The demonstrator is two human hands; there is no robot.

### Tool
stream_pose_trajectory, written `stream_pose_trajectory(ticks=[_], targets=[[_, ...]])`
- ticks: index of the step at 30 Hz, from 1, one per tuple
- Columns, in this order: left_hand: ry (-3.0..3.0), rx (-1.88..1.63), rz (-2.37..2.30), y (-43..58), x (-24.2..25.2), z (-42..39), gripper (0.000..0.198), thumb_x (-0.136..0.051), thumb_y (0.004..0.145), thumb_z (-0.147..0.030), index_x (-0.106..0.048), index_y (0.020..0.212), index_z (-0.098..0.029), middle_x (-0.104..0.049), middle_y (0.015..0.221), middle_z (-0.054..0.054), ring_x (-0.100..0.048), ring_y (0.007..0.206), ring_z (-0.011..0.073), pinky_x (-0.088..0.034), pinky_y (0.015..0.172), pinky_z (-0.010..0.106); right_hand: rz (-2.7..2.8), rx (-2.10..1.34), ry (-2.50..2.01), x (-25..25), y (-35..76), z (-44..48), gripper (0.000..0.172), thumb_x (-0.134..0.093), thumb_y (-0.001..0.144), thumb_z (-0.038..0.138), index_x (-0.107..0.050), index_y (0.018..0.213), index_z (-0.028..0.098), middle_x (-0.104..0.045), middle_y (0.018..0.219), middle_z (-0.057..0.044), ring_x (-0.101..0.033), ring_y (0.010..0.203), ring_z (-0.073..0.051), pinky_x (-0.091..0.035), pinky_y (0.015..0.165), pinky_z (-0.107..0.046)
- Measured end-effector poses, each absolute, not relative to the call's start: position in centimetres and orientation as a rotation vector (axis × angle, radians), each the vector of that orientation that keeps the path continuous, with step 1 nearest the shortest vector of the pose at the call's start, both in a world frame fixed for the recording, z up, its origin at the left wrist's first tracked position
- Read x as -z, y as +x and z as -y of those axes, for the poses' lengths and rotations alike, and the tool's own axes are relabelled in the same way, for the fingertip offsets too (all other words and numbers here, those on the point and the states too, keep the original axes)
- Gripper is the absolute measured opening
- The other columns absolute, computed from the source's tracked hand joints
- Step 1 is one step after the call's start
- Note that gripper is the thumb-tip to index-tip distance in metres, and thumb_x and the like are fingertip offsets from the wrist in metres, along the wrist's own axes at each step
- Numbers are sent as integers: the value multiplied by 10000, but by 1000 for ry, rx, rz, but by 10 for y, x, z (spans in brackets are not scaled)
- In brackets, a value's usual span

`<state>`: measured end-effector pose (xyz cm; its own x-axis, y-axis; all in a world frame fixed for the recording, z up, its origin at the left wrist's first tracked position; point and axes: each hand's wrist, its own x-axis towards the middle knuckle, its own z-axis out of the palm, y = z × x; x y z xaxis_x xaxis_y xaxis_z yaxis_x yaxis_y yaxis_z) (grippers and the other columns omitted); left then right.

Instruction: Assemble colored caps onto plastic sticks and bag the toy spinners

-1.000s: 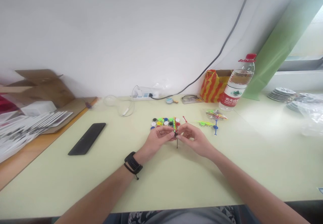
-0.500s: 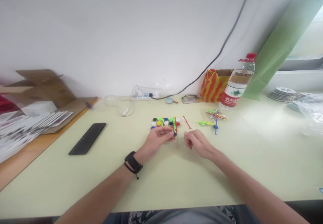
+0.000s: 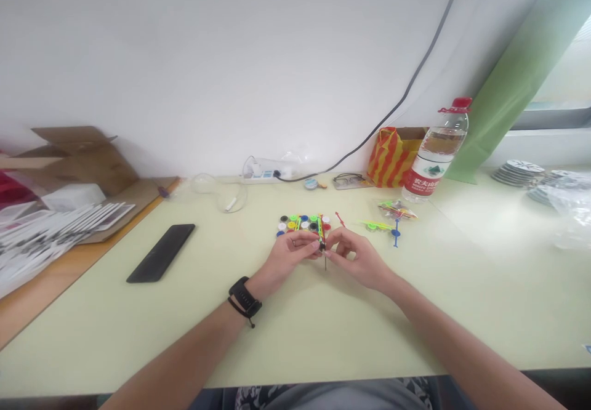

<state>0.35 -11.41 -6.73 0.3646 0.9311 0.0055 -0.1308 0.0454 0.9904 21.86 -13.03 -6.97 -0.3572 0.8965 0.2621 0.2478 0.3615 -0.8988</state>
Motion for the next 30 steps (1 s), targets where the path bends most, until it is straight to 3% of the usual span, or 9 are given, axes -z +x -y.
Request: stream_pose_trajectory(ticks=[4,9,11,13,15,16,18,23,30], targets=[[1242,-981,-857,3,66,114,321,-861,813,-372,-771,1029,-153,-767,1024,83,-735,867,187,-596,888,351,1807,-956,-998,68,219,132,303,-629,942,363,-572,1228,279,-683,997,-48,-591,660,-162,-484,612,-320],[1223,-973,-879,3,67,113,335,-867,800,-395,-777,1011,-151,-767,1018,82,-737,845,186,-599,886,357,1815,-716,-1002,71,220,135,629,-584,977,390,-333,1548,308,-627,1008,-36,-531,627,-145,-484,636,-309],[1213,-965,-889,2,69,112,343,-869,797,-398,-780,1010,-144,-769,1010,86,-735,834,183,-602,875,350,1888,-596,-1025,73,222,135,494,-537,1003,408,-462,1468,262,-629,1003,-50,-515,635,-144,-472,665,-309],[1196,-960,-899,2,69,112,351,-879,786,-395,-784,1003,-135,-772,994,88,-732,821,178,-602,866,341,1987,-503,-1139,75,223,132,331,-442,1043,431,-681,1050,202,-605,809,-38,-465,594,-143,-423,650,-311],[1172,-962,-914,2,70,112,355,-892,769,-389,-785,990,-133,-775,973,85,-732,810,176,-600,861,333,2043,-481,-1268,75,225,128,528,-369,1067,448,-548,637,198,-480,603,-8,-394,544,-136,-360,612,-315],[1164,-965,-923,3,69,112,355,-897,764,-387,-785,987,-134,-776,962,82,-732,806,175,-598,859,331,2042,-508,-1294,74,225,127,568,-366,1067,460,-453,568,204,-425,558,4,-371,532,-132,-335,595,-314],[1161,-969,-930,3,69,112,353,-899,760,-383,-785,984,-135,-775,957,78,-729,803,172,-594,857,326,2011,-625,-1232,73,225,125,532,-424,1049,475,-414,589,208,-423,566,16,-380,542,-128,-322,576,-300],[1189,-980,-900,3,66,113,331,-890,772,-373,-783,975,-134,-765,954,76,-714,812,169,-595,861,331,1873,-872,-1025,72,221,127,156,-611,961,376,-567,925,231,-622,788,10,-512,610,-131,-417,587,-268],[1203,-972,-881,3,66,113,319,-869,800,-378,-776,988,-137,-762,937,73,-723,818,172,-588,874,329,1845,-916,-1009,72,219,129,122,-636,914,263,-615,1034,253,-713,997,-31,-610,670,-141,-512,637,-293]])
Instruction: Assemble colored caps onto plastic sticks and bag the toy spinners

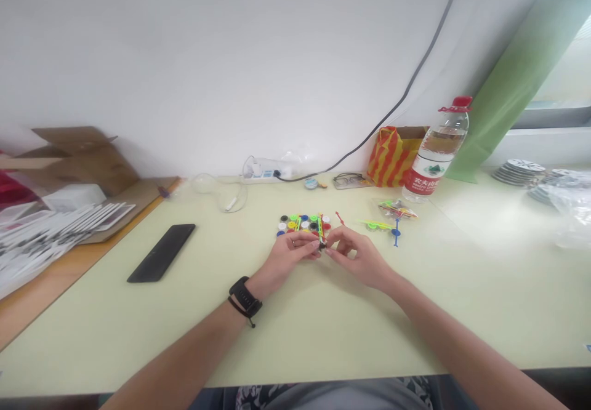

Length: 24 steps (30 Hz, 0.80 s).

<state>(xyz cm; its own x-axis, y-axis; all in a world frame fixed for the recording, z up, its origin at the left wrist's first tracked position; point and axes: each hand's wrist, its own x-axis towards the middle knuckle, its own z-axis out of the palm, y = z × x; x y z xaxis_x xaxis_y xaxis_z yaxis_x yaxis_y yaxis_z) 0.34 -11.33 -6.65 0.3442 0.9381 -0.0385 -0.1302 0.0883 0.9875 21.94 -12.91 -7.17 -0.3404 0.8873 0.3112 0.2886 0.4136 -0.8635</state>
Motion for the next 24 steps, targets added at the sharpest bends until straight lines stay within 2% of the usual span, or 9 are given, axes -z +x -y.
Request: stream_pose_trajectory(ticks=[4,7,11,14,16,18,19,21,24], targets=[[1204,-972,-880,3,67,113,319,-868,802,-381,-776,988,-138,-761,921,69,-725,816,170,-587,868,321,1838,-908,-1008,70,220,129,175,-634,916,269,-615,1090,262,-711,1039,-38,-610,665,-138,-524,647,-306],[1193,-980,-883,3,66,113,331,-881,785,-381,-777,984,-138,-760,911,67,-729,809,175,-589,864,326,1803,-933,-998,72,220,129,328,-633,930,314,-581,1252,282,-690,1033,-37,-600,677,-142,-515,637,-306],[1157,-1006,-895,3,66,112,353,-894,766,-378,-779,1000,-141,-775,954,79,-737,813,179,-588,872,334,1648,-1076,-1007,79,219,127,773,-634,946,398,-227,1598,321,-631,979,-6,-548,643,-134,-478,604,-298],[1145,-1015,-894,2,67,112,354,-899,760,-373,-780,1001,-141,-785,964,86,-736,808,177,-589,869,332,1502,-1186,-1028,82,215,128,962,-637,950,434,26,1641,339,-603,955,18,-508,620,-126,-447,597,-293],[1144,-1024,-897,2,68,111,351,-899,761,-372,-780,998,-142,-788,966,88,-739,807,180,-591,868,335,1434,-1203,-1029,81,213,129,891,-658,936,449,-103,1627,349,-601,976,17,-497,617,-119,-434,602,-292],[1147,-1034,-908,2,70,111,351,-892,771,-372,-781,1014,-144,-790,977,92,-743,815,184,-591,878,341,1440,-1211,-1044,77,213,130,534,-648,940,476,-508,1418,284,-597,900,17,-469,597,-115,-401,589,-290],[1150,-1037,-915,1,71,110,352,-888,777,-371,-781,1025,-145,-791,984,94,-744,820,186,-590,885,344,1473,-1246,-1048,74,214,130,333,-611,961,498,-664,1153,231,-581,805,16,-452,583,-117,-378,581,-293],[1162,-1040,-924,1,72,109,352,-881,786,-368,-783,1041,-147,-792,1000,98,-745,831,189,-590,894,349,1538,-1373,-1021,68,216,131,521,-501,1011,536,-576,625,194,-478,596,15,-415,553,-124,-331,567,-305],[1165,-1040,-925,1,72,109,357,-886,778,-366,-785,1041,-146,-789,1013,99,-744,836,191,-591,899,353,1516,-1479,-944,62,219,130,662,-453,1024,573,-365,477,210,-386,516,17,-386,543,-124,-301,560,-313]])
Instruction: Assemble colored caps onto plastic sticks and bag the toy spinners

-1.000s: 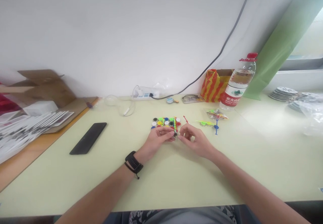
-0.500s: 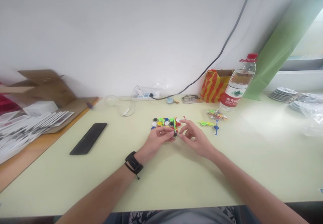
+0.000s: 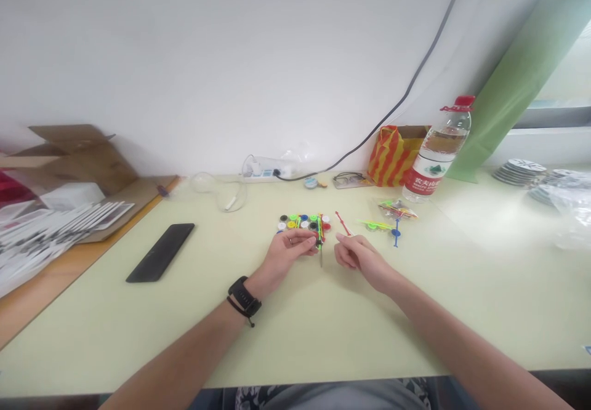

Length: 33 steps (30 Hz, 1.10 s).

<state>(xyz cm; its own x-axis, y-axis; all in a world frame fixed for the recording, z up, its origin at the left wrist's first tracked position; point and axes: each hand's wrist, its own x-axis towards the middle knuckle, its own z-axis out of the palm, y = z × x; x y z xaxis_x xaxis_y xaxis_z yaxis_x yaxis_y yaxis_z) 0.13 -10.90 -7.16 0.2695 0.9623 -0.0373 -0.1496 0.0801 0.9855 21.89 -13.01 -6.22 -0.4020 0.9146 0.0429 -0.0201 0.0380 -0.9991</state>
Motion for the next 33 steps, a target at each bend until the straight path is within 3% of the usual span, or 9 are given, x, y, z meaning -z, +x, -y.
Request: stream_pose_trajectory(ticks=[6,17,20,24,26,27,29,31,33], targets=[[1147,-1026,-929,4,65,113,359,-905,750,-367,-785,1006,-145,-783,967,83,-728,813,177,-586,878,340,1478,-1348,-991,65,217,128,382,-704,887,556,-565,805,210,-600,747,4,-465,594,-118,-385,557,-272],[1176,-1016,-911,5,60,115,330,-902,748,-375,-791,966,-153,-776,923,68,-717,810,180,-579,869,346,1577,-1275,-950,76,214,125,322,-690,909,491,-630,1103,242,-679,1047,-57,-575,667,-131,-512,596,-293],[1162,-1019,-926,4,61,115,356,-902,746,-387,-786,984,-150,-778,965,80,-727,834,193,-580,873,353,1610,-1214,-976,76,214,127,369,-666,928,460,-607,1229,255,-653,976,-27,-549,630,-119,-494,594,-290],[1152,-1023,-926,4,63,113,370,-901,750,-389,-779,999,-143,-779,1003,92,-735,836,193,-580,881,354,1621,-1111,-1013,77,213,129,621,-657,926,465,-425,1477,299,-622,973,-1,-518,607,-116,-466,585,-284],[1154,-1028,-928,4,65,113,367,-896,760,-387,-779,1007,-142,-780,1009,95,-738,836,193,-580,890,355,1643,-1122,-1028,74,214,130,430,-605,953,503,-579,1307,261,-620,883,5,-498,593,-121,-449,583,-284],[1160,-1031,-928,4,66,112,365,-890,768,-386,-780,1018,-144,-782,1014,97,-739,839,194,-580,895,356,1675,-1161,-1032,72,215,130,335,-552,979,527,-669,1069,226,-596,781,7,-475,576,-123,-434,580,-287],[1175,-1034,-923,3,68,111,360,-878,786,-383,-782,1042,-148,-783,1025,98,-740,847,193,-581,902,358,1737,-1251,-1028,66,217,131,558,-449,1021,560,-534,602,201,-462,580,12,-408,537,-122,-394,569,-297],[1184,-1031,-918,3,68,111,358,-872,795,-380,-782,1058,-153,-783,1034,98,-740,850,192,-583,902,359,1742,-1289,-1022,61,218,132,647,-444,1022,576,-354,498,206,-350,525,24,-344,522,-114,-353,556,-300],[1183,-1024,-918,3,68,111,360,-874,791,-383,-783,1054,-155,-784,1031,98,-739,842,192,-584,899,361,1686,-1280,-1024,59,218,131,589,-523,990,585,-386,561,207,-378,563,34,-344,534,-110,-333,542,-287]])
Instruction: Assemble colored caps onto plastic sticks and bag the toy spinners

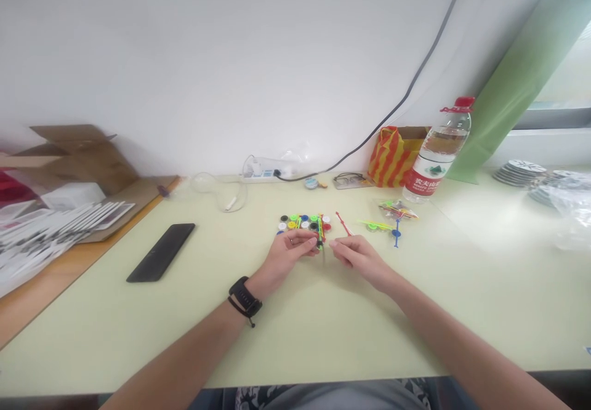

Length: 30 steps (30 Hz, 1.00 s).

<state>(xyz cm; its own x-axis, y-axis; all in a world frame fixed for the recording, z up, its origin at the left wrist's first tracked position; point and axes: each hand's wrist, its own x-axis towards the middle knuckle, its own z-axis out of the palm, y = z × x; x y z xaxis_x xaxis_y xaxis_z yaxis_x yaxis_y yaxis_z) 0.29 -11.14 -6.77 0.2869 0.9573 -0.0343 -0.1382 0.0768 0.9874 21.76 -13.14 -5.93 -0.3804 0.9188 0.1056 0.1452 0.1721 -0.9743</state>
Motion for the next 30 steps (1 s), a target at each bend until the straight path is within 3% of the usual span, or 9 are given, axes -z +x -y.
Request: stream_pose_trajectory(ticks=[5,14,17,21,23,24,25,27,30], targets=[[1180,-1032,-920,5,65,113,362,-896,755,-391,-788,1004,-152,-783,1002,93,-727,838,190,-587,887,356,1579,-1356,-971,68,214,129,365,-685,906,564,-572,864,220,-595,758,8,-509,627,-129,-434,562,-268],[1183,-1028,-914,4,65,112,354,-889,767,-381,-790,1024,-159,-783,970,81,-720,822,182,-577,881,345,1548,-1338,-939,69,214,129,301,-695,913,494,-636,1046,231,-657,1013,-42,-568,670,-123,-515,623,-298],[1184,-1027,-914,3,65,112,349,-878,780,-382,-787,1032,-158,-779,943,78,-717,826,185,-571,879,347,1564,-1282,-965,71,215,128,442,-673,925,491,-571,1297,275,-644,1002,-22,-568,650,-119,-518,624,-299],[1172,-1034,-910,3,66,112,359,-883,774,-389,-779,1027,-156,-779,960,83,-721,827,187,-570,890,361,1595,-1178,-970,77,216,127,795,-670,925,503,-270,1592,342,-628,996,-1,-555,651,-125,-503,626,-293],[1168,-1032,-910,3,67,112,363,-887,769,-393,-777,1023,-157,-781,985,89,-728,838,193,-572,898,368,1608,-1162,-1005,76,217,127,551,-583,966,570,-515,1439,296,-618,878,10,-523,620,-130,-476,613,-293],[1165,-1031,-911,3,68,112,367,-888,767,-396,-776,1022,-158,-781,997,92,-733,845,197,-574,902,371,1632,-1174,-1039,74,218,128,445,-495,998,609,-674,1193,252,-581,758,16,-485,580,-131,-451,600,-297],[1163,-1031,-913,3,68,112,372,-889,765,-399,-775,1022,-157,-781,1007,95,-736,850,200,-575,905,375,1668,-1195,-1070,71,219,128,547,-390,1025,642,-703,878,219,-509,636,19,-435,537,-130,-420,585,-304],[1161,-1029,-919,3,68,112,381,-890,764,-404,-773,1027,-153,-781,1021,100,-740,854,204,-577,913,381,1748,-1258,-1097,65,219,129,744,-227,1043,675,-477,519,210,-359,507,19,-353,495,-130,-363,567,-317],[1169,-1024,-926,3,67,112,389,-887,768,-404,-773,1039,-149,-780,1021,103,-737,845,199,-579,916,383,1768,-1275,-1059,60,218,131,704,-288,1027,698,-399,528,214,-388,529,16,-374,521,-132,-335,554,-309]])
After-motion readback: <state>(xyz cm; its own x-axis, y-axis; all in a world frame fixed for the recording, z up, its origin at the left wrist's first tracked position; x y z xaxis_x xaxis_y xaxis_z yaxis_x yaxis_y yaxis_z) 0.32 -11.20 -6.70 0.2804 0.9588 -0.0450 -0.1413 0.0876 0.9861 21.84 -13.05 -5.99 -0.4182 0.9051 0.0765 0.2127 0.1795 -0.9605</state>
